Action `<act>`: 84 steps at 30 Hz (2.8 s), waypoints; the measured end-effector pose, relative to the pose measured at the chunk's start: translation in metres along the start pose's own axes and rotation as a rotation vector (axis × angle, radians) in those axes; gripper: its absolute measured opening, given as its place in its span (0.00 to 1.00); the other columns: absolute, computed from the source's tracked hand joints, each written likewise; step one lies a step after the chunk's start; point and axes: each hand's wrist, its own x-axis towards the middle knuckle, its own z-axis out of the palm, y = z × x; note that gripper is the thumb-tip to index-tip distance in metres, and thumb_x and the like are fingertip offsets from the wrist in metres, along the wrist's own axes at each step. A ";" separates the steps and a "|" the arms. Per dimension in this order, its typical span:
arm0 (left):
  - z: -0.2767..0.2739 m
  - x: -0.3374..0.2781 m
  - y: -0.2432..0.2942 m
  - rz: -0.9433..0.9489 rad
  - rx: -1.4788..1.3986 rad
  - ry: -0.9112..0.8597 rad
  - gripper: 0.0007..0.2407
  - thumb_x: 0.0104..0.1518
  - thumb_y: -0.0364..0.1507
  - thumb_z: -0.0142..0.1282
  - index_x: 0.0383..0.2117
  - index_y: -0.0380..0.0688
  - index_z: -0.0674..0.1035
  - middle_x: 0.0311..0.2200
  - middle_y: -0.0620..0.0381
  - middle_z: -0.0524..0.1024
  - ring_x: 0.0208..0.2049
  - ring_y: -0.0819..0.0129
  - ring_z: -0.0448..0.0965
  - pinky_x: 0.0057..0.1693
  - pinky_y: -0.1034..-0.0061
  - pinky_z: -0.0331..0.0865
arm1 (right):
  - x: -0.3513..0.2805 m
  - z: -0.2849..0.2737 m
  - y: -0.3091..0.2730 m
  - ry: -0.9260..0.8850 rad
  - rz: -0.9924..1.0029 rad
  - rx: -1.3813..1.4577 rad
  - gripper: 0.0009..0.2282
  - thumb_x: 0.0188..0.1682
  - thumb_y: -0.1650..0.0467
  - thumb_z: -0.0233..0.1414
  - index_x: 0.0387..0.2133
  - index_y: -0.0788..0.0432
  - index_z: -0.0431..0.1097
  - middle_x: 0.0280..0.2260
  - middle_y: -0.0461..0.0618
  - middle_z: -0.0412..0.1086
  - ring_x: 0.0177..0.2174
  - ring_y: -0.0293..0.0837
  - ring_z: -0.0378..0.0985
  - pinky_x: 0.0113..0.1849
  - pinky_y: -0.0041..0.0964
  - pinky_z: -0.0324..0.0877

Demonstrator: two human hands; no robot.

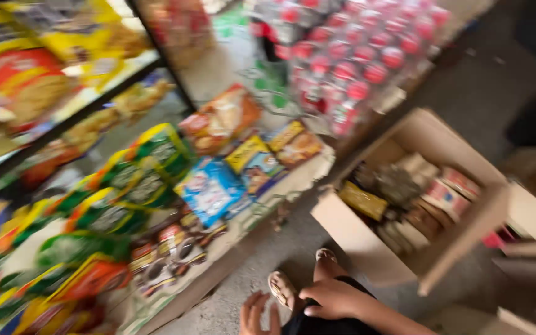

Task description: Organize and place snack and beverage products onto retail display shelves.

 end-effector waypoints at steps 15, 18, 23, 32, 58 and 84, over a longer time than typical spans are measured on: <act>0.068 0.041 0.158 -0.046 -0.032 -0.181 0.07 0.53 0.26 0.62 0.37 0.41 0.84 0.35 0.52 0.84 0.33 0.65 0.86 0.40 0.73 0.79 | -0.107 -0.054 0.093 0.241 0.367 0.059 0.17 0.47 0.62 0.53 0.47 0.56 0.70 0.42 0.56 0.74 0.44 0.58 0.75 0.44 0.55 0.70; 0.089 0.028 0.159 0.043 0.004 -0.231 0.07 0.53 0.26 0.62 0.37 0.42 0.83 0.34 0.52 0.84 0.34 0.64 0.86 0.41 0.72 0.78 | -0.118 -0.057 0.114 0.068 0.438 0.056 0.16 0.48 0.62 0.53 0.47 0.55 0.70 0.41 0.56 0.74 0.43 0.58 0.75 0.44 0.55 0.69; 0.108 -0.010 0.139 -0.097 0.055 -0.230 0.08 0.51 0.28 0.64 0.37 0.44 0.84 0.31 0.54 0.84 0.31 0.67 0.88 0.39 0.73 0.80 | -0.117 -0.048 0.156 -0.011 0.291 0.126 0.13 0.49 0.62 0.54 0.43 0.56 0.72 0.36 0.57 0.75 0.39 0.56 0.77 0.41 0.52 0.70; 0.143 -0.102 0.094 -0.531 0.263 -0.184 0.09 0.47 0.30 0.66 0.35 0.52 0.87 0.28 0.57 0.85 0.31 0.68 0.88 0.39 0.70 0.81 | -0.084 -0.057 0.326 0.420 0.767 0.370 0.09 0.52 0.62 0.54 0.39 0.50 0.78 0.32 0.45 0.81 0.27 0.42 0.81 0.33 0.34 0.74; 0.119 -0.030 0.169 -0.345 0.113 -0.307 0.13 0.52 0.35 0.63 0.43 0.49 0.83 0.37 0.55 0.84 0.37 0.64 0.88 0.43 0.71 0.80 | -0.127 -0.128 0.249 1.138 0.396 0.474 0.08 0.50 0.75 0.58 0.42 0.62 0.79 0.32 0.51 0.80 0.29 0.32 0.77 0.33 0.26 0.70; 0.072 0.083 0.206 -0.047 -0.198 -0.498 0.30 0.51 0.39 0.65 0.61 0.48 0.68 0.50 0.48 0.79 0.50 0.57 0.81 0.49 0.66 0.76 | -0.184 -0.369 -0.160 1.163 -0.563 0.578 0.05 0.58 0.83 0.52 0.43 0.72 0.74 0.37 0.58 0.75 0.31 0.42 0.79 0.31 0.33 0.76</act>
